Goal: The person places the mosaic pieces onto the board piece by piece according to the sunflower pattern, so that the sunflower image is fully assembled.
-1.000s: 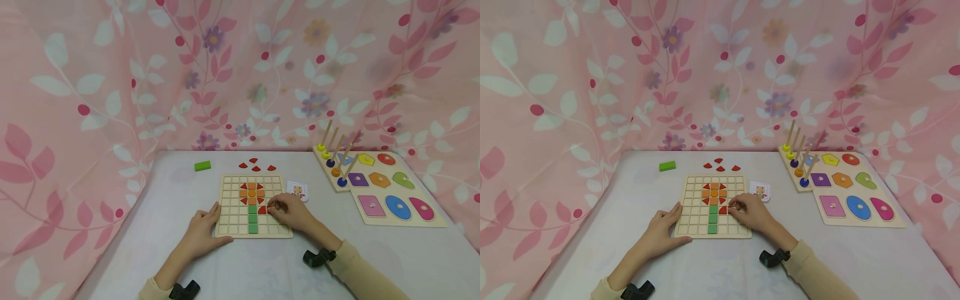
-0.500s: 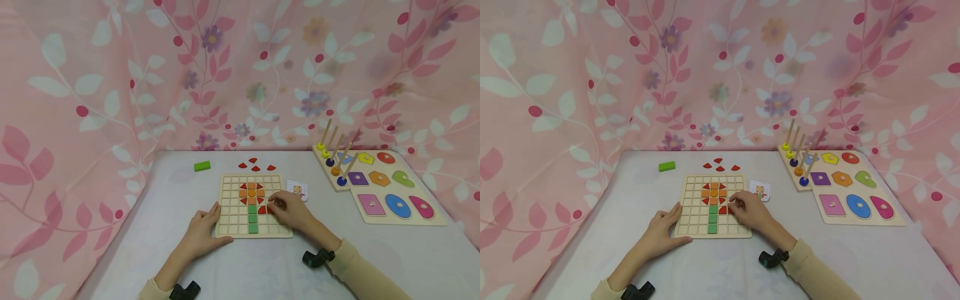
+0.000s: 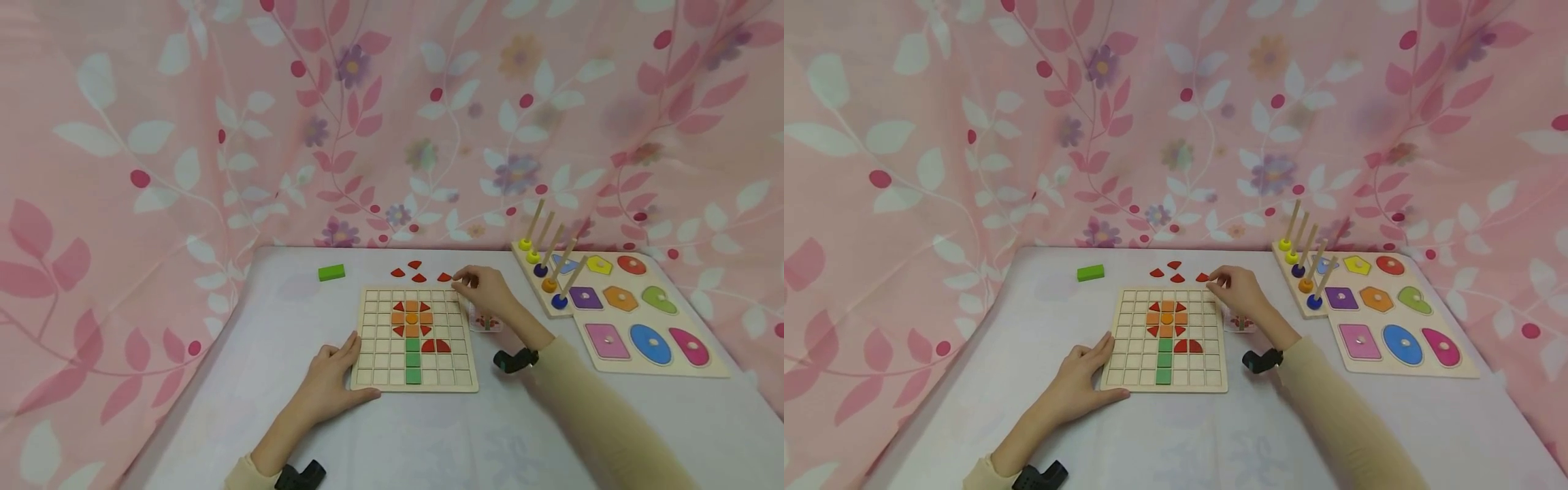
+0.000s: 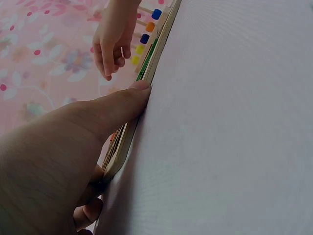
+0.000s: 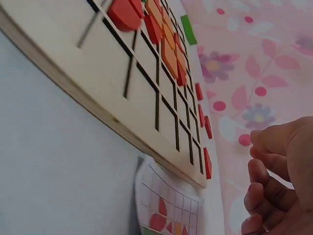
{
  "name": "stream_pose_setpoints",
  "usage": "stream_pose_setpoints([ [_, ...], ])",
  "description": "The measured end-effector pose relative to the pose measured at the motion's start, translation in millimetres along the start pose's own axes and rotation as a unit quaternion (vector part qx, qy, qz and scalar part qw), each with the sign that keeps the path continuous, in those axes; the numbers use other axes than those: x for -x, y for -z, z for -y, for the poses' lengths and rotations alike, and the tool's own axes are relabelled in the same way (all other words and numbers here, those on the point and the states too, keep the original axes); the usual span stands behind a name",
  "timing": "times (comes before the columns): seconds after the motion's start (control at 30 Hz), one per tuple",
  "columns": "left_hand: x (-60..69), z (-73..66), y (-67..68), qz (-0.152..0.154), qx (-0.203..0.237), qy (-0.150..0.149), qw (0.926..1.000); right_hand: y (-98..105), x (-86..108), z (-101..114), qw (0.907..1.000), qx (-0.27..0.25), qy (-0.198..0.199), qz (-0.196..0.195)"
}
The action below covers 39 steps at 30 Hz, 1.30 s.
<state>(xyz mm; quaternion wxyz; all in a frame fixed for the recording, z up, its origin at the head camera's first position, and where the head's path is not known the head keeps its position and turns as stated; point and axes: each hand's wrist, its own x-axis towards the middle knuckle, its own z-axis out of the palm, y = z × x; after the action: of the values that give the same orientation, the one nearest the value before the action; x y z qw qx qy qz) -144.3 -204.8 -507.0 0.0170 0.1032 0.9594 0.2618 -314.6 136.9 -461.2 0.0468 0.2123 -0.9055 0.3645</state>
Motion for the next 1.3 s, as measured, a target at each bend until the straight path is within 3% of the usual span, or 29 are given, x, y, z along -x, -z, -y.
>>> stream_pose_setpoints([
  [0.13,0.2,0.6,0.7,0.003,0.001,0.001,1.0000,2,-26.1,-14,0.9996,0.013,-0.010,0.023],
  [0.23,0.1,1.1,0.5,0.004,0.002,0.000,1.0000,2,-42.6,-20,0.9974,0.033,-0.012,0.063],
  [0.4,0.1,0.3,-0.3,0.007,0.004,-0.002,1.0000,-1,-62.3,-26,0.9842,0.076,0.005,0.160],
  [0.5,0.3,-0.9,0.0,0.007,0.004,-0.001,1.0000,-4,-69.4,-26,0.9779,0.084,0.015,0.191],
  [0.67,0.9,-3.0,2.2,0.004,0.004,0.001,1.0000,-8,-73.7,-24,0.9818,0.084,0.009,0.170],
  [0.87,1.8,-3.5,3.8,0.005,0.002,-0.001,1.0000,-14,-74.8,-23,0.9907,0.089,-0.065,0.080],
  [0.93,1.7,-3.3,3.8,0.006,0.003,-0.001,1.0000,-14,-75.8,-23,0.9902,0.090,-0.081,0.069],
  [1.07,1.4,-3.2,3.6,0.007,0.005,-0.001,1.0000,-10,-77.8,-28,0.9860,0.097,-0.072,0.115],
  [1.2,1.6,-3.0,3.6,0.006,0.007,-0.002,1.0000,-3,-79.1,-35,0.9798,0.102,-0.019,0.171],
  [1.3,1.8,-3.0,3.7,0.006,0.007,0.000,1.0000,0,-78.0,-35,0.9786,0.098,0.008,0.181],
])
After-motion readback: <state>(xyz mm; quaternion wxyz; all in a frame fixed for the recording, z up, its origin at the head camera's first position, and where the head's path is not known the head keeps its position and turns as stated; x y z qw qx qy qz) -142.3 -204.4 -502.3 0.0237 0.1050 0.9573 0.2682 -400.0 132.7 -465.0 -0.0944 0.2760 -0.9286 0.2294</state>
